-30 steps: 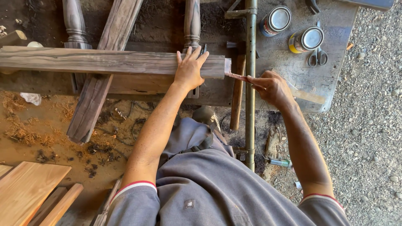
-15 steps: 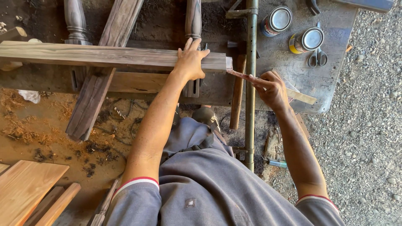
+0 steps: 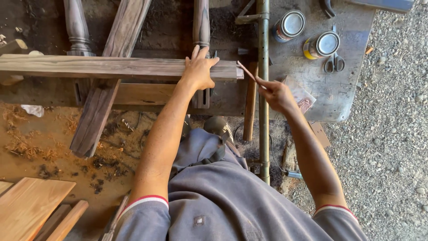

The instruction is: Applying wood filler or adhesive to wooden furniture legs and frame components.

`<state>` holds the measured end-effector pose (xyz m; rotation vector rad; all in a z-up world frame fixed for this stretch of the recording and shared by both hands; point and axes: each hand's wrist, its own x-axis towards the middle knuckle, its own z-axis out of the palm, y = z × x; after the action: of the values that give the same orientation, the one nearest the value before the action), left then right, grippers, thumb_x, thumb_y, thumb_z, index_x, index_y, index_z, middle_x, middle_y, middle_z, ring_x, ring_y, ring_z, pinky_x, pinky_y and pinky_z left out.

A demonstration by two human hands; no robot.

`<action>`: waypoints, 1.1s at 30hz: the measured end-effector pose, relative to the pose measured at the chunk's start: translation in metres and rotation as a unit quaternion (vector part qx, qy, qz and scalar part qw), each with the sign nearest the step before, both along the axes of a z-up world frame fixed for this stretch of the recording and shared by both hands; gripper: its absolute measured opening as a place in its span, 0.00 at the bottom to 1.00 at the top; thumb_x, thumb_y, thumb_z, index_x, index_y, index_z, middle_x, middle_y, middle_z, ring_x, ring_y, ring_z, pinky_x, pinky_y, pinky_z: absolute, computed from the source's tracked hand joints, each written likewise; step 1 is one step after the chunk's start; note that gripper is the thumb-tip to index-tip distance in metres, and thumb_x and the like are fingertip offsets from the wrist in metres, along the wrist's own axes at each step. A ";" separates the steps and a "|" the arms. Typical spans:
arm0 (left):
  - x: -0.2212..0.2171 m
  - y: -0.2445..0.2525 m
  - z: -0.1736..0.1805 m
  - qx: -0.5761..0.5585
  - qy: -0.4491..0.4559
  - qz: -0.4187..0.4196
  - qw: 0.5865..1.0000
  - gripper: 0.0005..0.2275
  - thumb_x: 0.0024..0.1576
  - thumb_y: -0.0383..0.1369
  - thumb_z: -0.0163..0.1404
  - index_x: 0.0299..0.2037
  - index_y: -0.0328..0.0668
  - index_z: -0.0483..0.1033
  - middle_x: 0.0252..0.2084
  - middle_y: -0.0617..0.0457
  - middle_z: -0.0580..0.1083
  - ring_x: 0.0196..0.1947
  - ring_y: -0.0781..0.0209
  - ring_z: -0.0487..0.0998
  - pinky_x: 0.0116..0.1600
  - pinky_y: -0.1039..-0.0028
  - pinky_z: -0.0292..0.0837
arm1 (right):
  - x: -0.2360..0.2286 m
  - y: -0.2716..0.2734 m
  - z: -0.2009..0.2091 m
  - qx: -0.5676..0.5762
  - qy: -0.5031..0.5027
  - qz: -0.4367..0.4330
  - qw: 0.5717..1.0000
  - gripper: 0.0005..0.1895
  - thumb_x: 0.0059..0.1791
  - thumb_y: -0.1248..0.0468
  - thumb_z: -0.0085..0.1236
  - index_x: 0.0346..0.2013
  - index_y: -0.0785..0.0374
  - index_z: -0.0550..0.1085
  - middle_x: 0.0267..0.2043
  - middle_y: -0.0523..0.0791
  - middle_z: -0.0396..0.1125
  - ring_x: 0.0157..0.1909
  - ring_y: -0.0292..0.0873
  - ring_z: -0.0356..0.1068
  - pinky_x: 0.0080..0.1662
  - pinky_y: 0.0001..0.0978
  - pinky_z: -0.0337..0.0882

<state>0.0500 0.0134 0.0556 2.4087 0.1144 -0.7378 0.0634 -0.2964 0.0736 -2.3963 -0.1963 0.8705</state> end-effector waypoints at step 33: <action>-0.037 -0.008 -0.036 0.061 -0.270 -0.089 0.957 0.48 0.37 0.46 0.71 0.68 0.40 0.61 0.69 0.38 0.59 0.74 0.38 0.47 0.69 0.27 0.40 | -0.096 -0.014 0.088 0.135 0.122 -0.260 0.948 0.22 0.56 0.62 0.51 0.66 0.51 0.72 0.34 0.41 0.72 0.33 0.34 0.67 0.37 0.28 0.72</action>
<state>0.0130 0.0054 0.0197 2.6738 -0.2900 -0.1258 -0.0321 -0.3103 0.1617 -1.9240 0.3772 0.8125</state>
